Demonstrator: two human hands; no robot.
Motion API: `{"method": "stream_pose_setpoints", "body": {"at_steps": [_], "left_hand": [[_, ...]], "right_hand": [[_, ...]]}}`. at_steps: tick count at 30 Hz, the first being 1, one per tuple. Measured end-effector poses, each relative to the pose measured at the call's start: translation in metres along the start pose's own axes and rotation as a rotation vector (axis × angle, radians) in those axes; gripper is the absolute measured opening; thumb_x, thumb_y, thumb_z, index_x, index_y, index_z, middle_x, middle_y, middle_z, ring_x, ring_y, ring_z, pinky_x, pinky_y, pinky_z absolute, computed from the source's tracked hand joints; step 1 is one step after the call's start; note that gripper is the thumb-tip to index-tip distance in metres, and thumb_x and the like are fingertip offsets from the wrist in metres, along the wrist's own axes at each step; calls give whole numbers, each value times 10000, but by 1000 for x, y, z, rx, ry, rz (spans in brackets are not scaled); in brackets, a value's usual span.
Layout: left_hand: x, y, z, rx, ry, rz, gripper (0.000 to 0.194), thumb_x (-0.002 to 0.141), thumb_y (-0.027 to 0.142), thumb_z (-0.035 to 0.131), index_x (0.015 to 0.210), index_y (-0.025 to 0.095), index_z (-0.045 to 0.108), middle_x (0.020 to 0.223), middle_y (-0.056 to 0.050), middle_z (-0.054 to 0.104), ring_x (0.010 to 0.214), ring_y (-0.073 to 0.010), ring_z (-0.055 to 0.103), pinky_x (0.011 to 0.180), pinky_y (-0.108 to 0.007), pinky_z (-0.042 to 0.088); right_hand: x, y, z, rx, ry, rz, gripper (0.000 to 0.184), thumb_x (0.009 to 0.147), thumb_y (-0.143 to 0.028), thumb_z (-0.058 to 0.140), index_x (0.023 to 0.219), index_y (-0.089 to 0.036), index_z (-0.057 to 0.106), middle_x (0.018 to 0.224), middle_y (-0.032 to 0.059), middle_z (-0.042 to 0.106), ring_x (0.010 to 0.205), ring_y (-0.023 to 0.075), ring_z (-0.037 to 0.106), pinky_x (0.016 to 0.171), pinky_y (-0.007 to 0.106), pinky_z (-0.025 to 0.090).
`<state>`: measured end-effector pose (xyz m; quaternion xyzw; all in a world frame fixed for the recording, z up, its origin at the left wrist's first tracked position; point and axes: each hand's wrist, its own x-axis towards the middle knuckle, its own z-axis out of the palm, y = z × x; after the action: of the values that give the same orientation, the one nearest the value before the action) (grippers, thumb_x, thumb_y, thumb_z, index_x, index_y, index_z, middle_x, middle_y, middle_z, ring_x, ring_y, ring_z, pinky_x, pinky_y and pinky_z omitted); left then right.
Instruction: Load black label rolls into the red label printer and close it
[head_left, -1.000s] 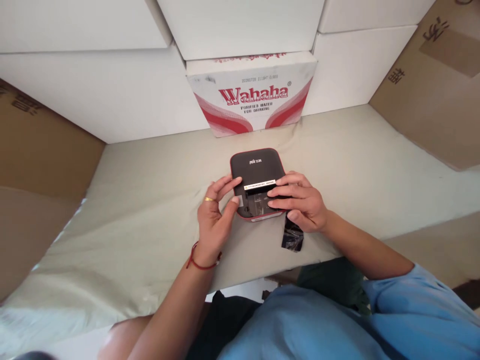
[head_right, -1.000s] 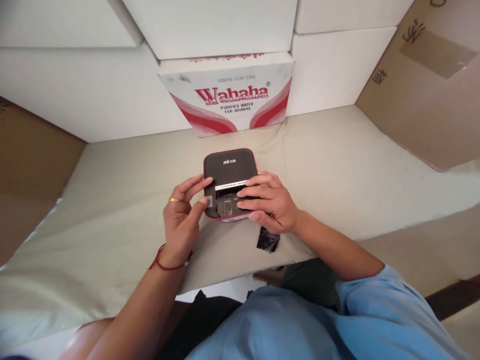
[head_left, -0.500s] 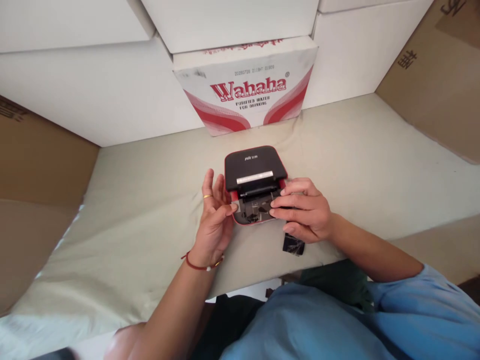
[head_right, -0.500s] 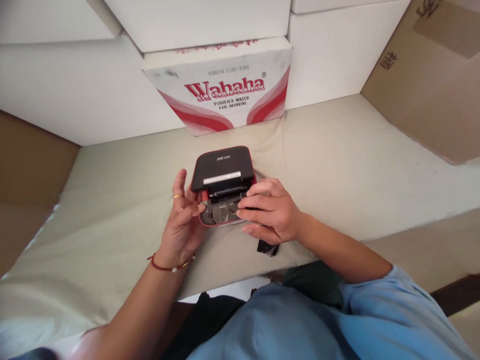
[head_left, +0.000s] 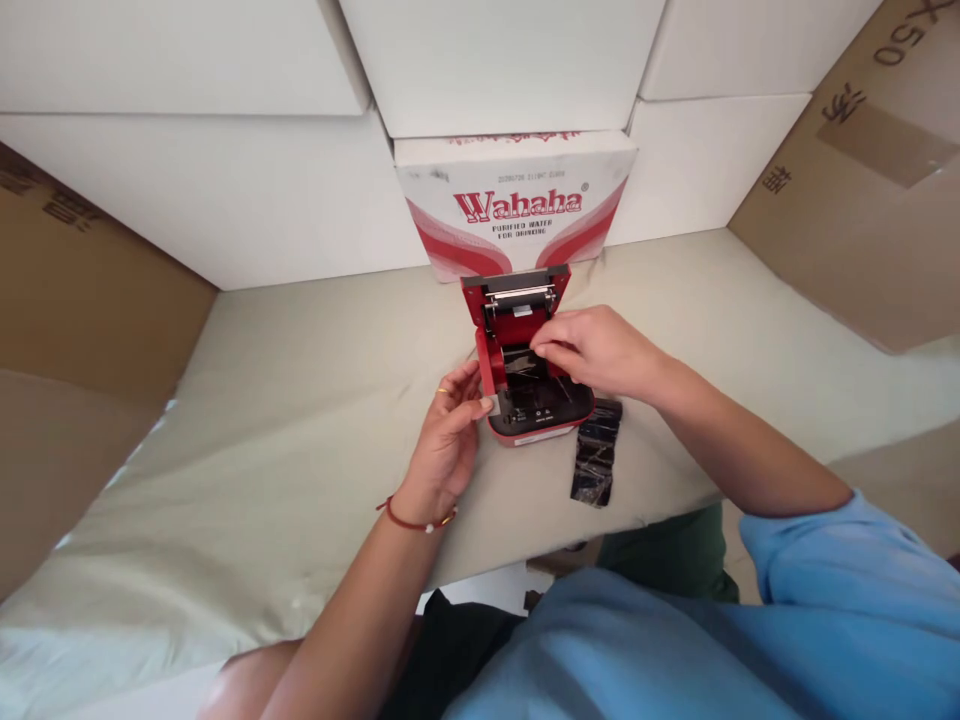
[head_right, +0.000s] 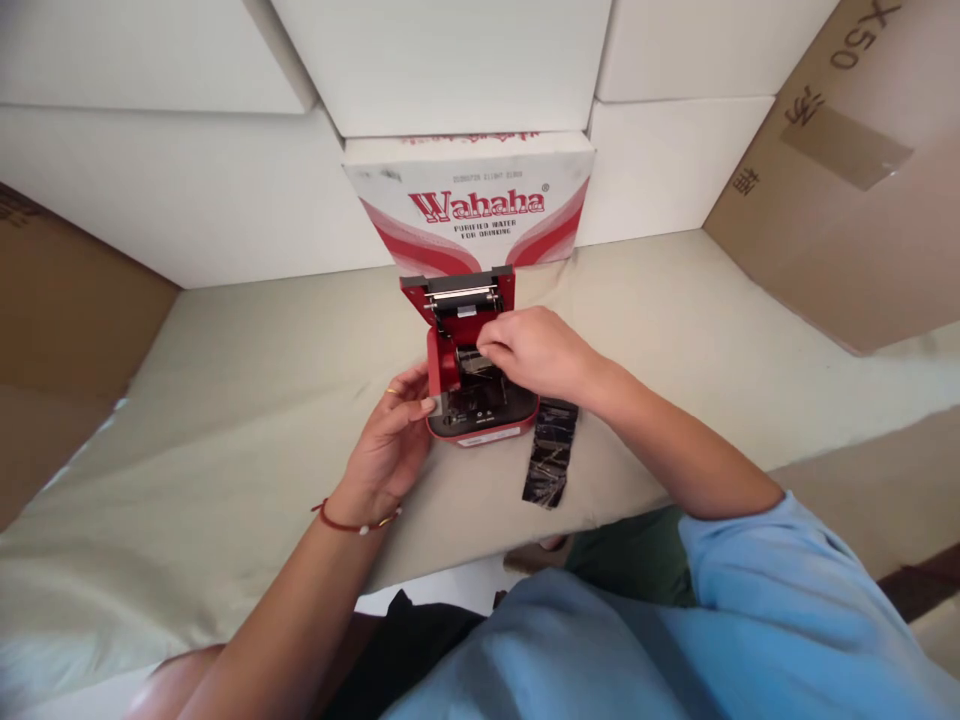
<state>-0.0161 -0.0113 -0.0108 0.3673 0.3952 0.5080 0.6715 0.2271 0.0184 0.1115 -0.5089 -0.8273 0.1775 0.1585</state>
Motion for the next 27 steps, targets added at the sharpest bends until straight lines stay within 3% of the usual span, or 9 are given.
{"method": "stream_pose_setpoints", "body": {"at_steps": [4,10,16,18,20,23,25,27], "left_hand": [[1,0,3,-43,23,-24,550,718,311,965,1234,289,775,1497,-68,771,1470,-309,685,1196,-471,566],[4,-4,0,-34,24,12,554,730,290,968,1236,290,744,1497,-67,753,1484,-309,672,1211,-480,555],[4,-6,4,-54,52,46,542,723,273,971,1206,285,726,1442,-66,763,1411,-289,707,1174,-460,574],[2,-3,7,-89,107,40,477,749,311,966,1161,271,730,1341,-59,789,1269,-250,755,1078,-413,602],[1,2,10,-141,213,39,389,762,356,970,1033,249,714,1099,-16,790,1000,-169,764,906,-323,607],[-2,12,12,-177,345,76,519,695,339,1008,710,226,502,647,89,523,580,-67,509,587,-219,441],[-4,19,14,-166,347,107,711,672,324,1018,626,232,315,535,118,306,477,-49,310,482,-228,287],[-6,24,16,-153,311,126,800,713,387,1015,608,238,236,514,122,203,455,-46,213,457,-247,206]], "right_hand": [[36,-19,12,-428,-187,138,243,993,-120,652,1023,-194,882,1064,158,900,1012,335,844,803,387,592],[44,-26,23,-528,-225,157,226,1012,-142,660,1073,-168,876,1010,195,894,1040,357,852,780,392,607],[17,-20,15,-331,-83,227,264,965,-192,738,1219,-205,807,1208,159,879,997,332,817,794,397,569],[-2,-17,6,-143,-15,197,278,982,-240,741,1257,-217,778,1114,107,874,896,286,787,772,383,548],[-26,-10,-11,103,27,147,271,1012,-361,740,1256,-247,774,1009,41,850,738,219,714,704,361,523],[-62,17,-42,332,81,162,380,993,-586,758,1235,-295,796,970,17,825,658,190,644,622,354,503],[-80,45,-58,344,37,228,424,945,-658,790,1165,-296,813,913,28,807,691,207,659,620,353,512],[-92,76,-63,331,-96,284,443,905,-681,808,1090,-279,818,899,44,808,757,230,699,665,358,548]]}}
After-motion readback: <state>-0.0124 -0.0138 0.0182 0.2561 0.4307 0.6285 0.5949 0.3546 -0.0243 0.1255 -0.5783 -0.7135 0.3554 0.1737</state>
